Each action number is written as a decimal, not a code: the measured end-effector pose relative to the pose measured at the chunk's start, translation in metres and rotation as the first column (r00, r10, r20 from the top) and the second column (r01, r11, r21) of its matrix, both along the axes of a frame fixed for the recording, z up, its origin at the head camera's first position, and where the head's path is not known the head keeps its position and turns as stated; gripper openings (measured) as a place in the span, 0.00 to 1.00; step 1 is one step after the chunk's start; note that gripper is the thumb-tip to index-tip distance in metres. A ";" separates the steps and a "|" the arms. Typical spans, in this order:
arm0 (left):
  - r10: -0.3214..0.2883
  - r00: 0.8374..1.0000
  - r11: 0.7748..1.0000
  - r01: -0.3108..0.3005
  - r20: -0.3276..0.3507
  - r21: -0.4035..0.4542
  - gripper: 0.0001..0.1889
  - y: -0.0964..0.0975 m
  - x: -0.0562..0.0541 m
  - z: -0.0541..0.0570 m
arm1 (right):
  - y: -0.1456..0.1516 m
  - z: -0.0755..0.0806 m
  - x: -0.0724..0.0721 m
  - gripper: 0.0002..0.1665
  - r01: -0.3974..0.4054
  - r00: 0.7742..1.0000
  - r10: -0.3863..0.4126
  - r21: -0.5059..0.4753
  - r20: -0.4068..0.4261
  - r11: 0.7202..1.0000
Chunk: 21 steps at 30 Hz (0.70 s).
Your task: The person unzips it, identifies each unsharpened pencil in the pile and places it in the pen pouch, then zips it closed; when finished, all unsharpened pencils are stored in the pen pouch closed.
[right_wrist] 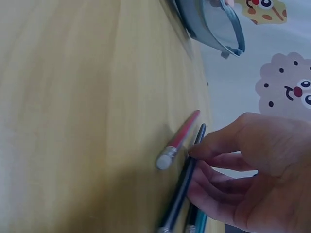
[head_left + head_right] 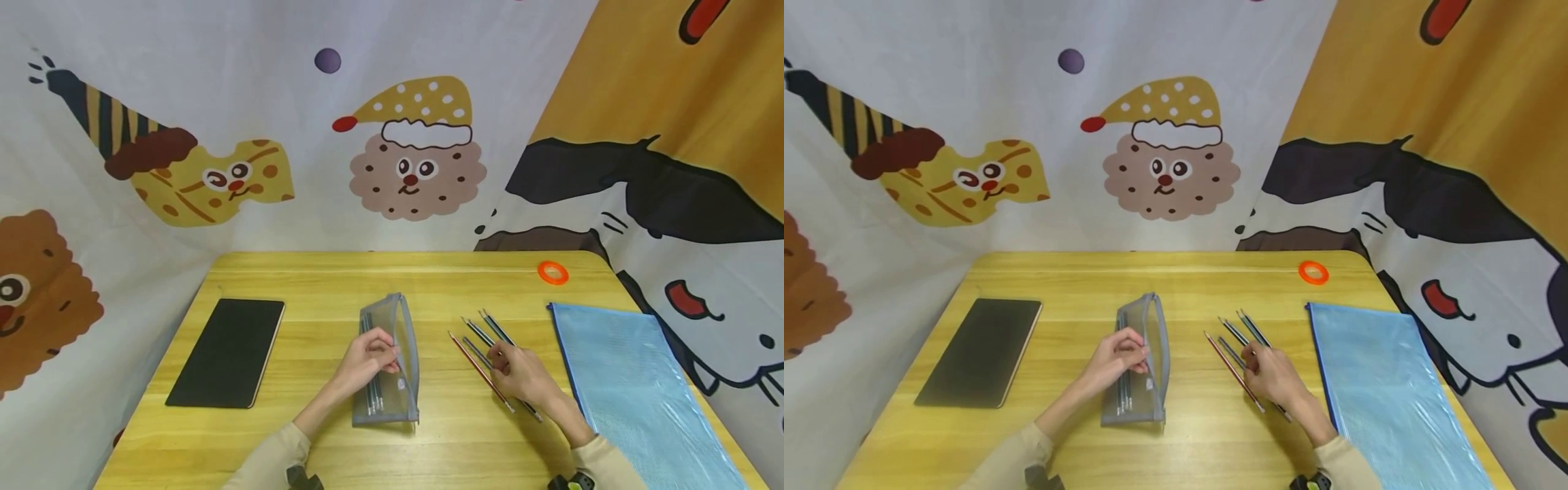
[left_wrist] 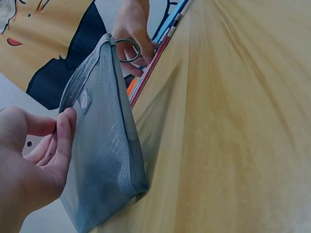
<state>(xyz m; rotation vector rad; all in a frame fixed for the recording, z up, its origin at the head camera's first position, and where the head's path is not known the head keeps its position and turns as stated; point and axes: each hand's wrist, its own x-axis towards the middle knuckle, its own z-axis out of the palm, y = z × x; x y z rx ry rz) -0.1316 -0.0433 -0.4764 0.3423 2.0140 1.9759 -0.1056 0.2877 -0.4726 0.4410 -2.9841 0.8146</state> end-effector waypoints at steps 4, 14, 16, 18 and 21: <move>0.002 1.000 1.000 -0.002 0.001 0.004 0.09 0.000 -0.001 -0.002 | 0.002 0.008 -0.003 0.12 -0.021 0.999 0.021 0.010 0.041 1.000; -0.016 1.000 1.000 0.016 0.000 0.011 0.10 0.001 0.000 -0.001 | 0.003 0.025 -0.014 0.13 -0.020 0.984 0.048 -0.163 0.170 0.986; -0.018 1.000 1.000 0.018 0.002 0.012 0.10 0.001 0.000 -0.002 | 0.002 0.026 -0.016 0.14 0.009 0.976 0.039 -0.223 0.212 0.975; -0.016 1.000 1.000 0.016 0.005 0.011 0.10 0.002 0.001 -0.002 | 0.000 0.027 -0.017 0.15 0.042 0.969 0.027 -0.270 0.247 0.962; -0.010 1.000 1.000 0.010 0.008 0.006 0.10 0.002 0.001 -0.002 | -0.006 0.027 -0.020 0.15 0.084 0.962 0.007 -0.320 0.271 0.944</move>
